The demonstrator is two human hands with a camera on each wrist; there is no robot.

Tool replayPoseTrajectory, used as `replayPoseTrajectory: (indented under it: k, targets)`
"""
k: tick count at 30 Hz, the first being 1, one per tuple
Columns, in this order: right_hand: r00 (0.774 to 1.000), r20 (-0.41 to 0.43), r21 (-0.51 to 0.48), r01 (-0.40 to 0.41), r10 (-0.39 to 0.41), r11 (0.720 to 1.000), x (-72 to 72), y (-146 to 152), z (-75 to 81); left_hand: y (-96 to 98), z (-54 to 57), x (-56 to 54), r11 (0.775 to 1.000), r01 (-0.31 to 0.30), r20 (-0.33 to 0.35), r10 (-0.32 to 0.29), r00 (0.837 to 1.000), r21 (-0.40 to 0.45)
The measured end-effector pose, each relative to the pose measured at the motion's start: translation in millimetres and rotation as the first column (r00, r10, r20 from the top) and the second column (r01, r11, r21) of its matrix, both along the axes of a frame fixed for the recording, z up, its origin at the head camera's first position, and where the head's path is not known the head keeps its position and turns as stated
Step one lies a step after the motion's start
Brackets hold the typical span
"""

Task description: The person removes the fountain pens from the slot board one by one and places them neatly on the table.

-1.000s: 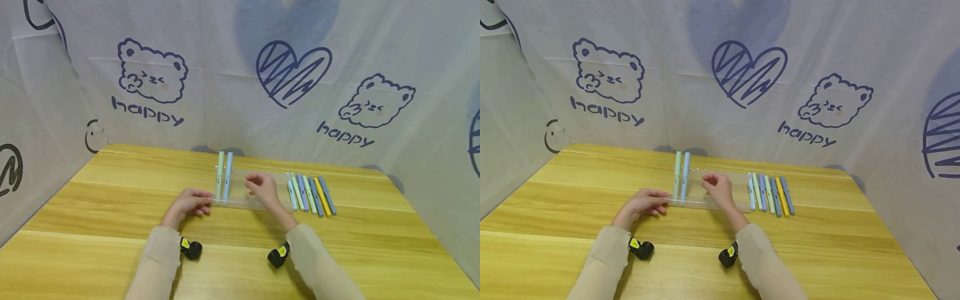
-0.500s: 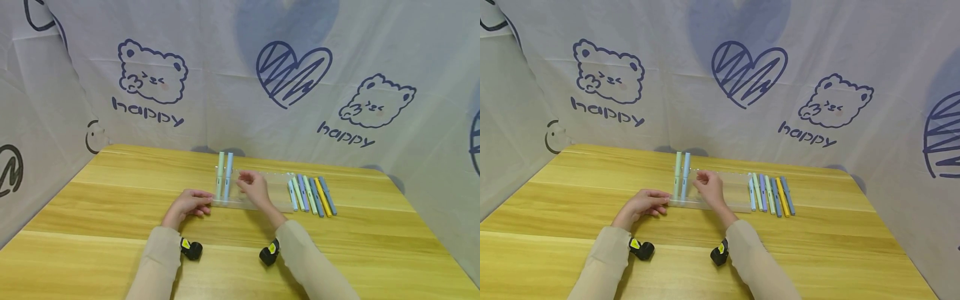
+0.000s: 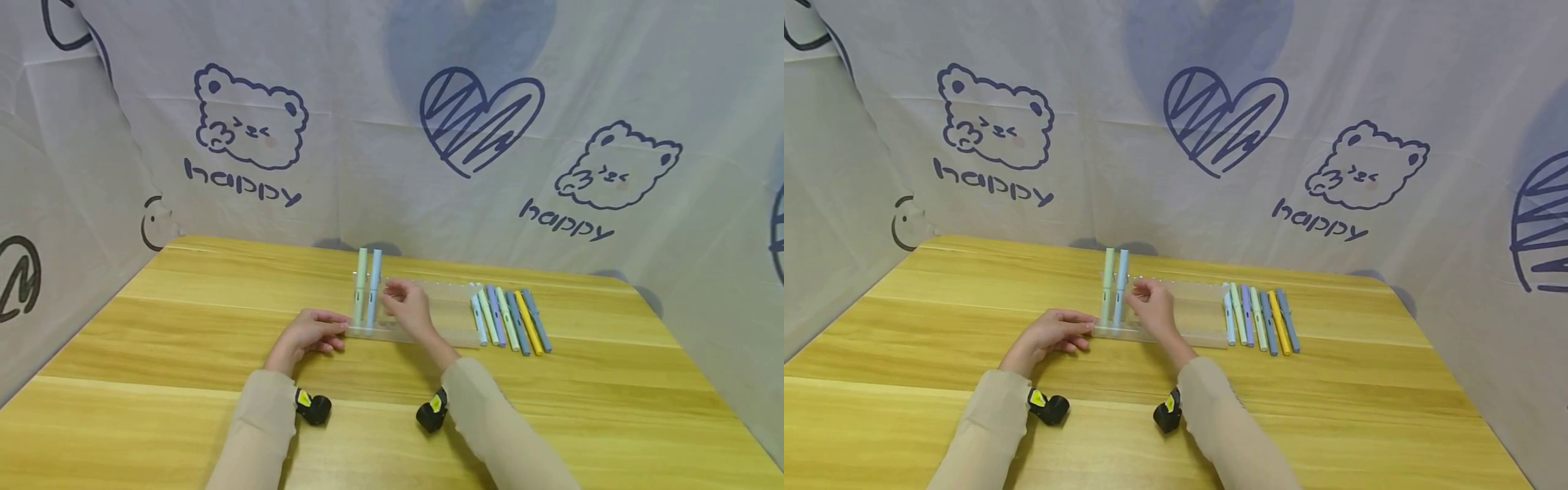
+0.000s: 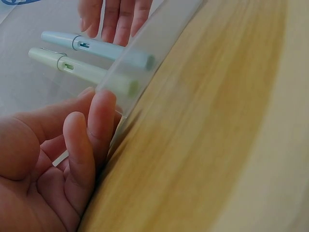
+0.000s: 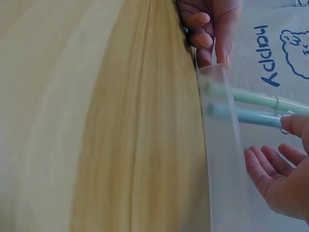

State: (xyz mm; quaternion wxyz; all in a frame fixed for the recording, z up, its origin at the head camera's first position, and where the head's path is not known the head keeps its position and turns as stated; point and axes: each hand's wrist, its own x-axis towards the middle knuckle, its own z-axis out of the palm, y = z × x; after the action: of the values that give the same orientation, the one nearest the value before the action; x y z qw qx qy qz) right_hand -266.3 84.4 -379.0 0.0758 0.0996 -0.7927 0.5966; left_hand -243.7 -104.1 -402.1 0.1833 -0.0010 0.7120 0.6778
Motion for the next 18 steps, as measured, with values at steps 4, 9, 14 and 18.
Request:
replayPoseTrajectory:
  k: [4,9,14,18]
  targets:
    - [1.0,0.012,-0.017,-0.021,0.021,1.0,6.2,-5.7,7.2,0.1,-0.1,0.1,1.0,0.001,-0.004,-0.001,1.0,-0.006]
    - [1.0,0.017,-0.001,-0.025,0.025,1.0,5.3,-10.7,5.7,0.2,-0.2,0.0,1.0,-0.001,-0.006,0.001,1.0,-0.007]
    - [1.0,-0.002,0.021,-0.025,0.025,0.999,-0.9,-14.3,-2.0,-0.1,-0.7,-0.4,1.0,0.001,-0.004,-0.001,1.0,-0.002]
    - [1.0,0.0,0.014,-0.022,0.022,1.0,-1.4,-17.3,-1.6,-0.3,-0.7,-0.6,1.0,-0.003,-0.001,0.003,1.0,0.001]
